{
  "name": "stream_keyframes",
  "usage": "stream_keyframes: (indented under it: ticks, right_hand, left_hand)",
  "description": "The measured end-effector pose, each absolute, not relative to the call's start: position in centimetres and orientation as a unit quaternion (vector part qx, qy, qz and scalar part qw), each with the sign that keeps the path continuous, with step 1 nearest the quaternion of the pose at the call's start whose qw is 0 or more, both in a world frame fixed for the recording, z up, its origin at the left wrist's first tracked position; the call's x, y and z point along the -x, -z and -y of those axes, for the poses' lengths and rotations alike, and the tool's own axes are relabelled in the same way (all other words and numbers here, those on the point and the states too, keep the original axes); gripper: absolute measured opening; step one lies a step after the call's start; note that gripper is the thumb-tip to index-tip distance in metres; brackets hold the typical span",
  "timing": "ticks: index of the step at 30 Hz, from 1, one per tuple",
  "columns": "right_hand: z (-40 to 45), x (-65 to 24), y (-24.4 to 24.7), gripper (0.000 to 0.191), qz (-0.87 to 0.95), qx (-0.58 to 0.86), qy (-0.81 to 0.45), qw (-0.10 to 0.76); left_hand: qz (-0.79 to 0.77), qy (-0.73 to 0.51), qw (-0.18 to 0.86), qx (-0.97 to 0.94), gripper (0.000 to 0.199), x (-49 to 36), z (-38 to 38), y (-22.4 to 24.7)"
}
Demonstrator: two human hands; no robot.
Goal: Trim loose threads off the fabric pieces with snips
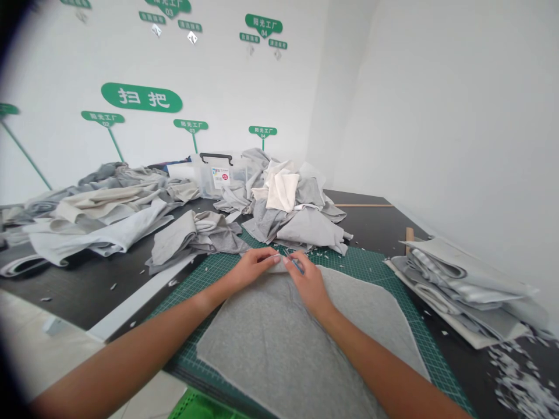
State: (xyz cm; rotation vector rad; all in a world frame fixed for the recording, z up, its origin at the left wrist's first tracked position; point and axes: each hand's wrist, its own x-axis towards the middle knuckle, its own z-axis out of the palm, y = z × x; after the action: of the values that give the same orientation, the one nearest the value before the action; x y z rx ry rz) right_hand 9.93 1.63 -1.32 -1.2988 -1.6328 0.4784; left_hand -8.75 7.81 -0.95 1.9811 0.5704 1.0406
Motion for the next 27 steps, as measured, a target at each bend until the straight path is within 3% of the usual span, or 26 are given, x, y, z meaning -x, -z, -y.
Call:
stream_keyframes:
  ticks: [27]
  right_hand:
    - [-0.9,-9.5,0.6,0.037,0.689,0.544,-0.194,0.438]
  left_hand:
    - [-0.255,-0.437,0.397,-0.766,0.033,8.6,-7.9,1.0]
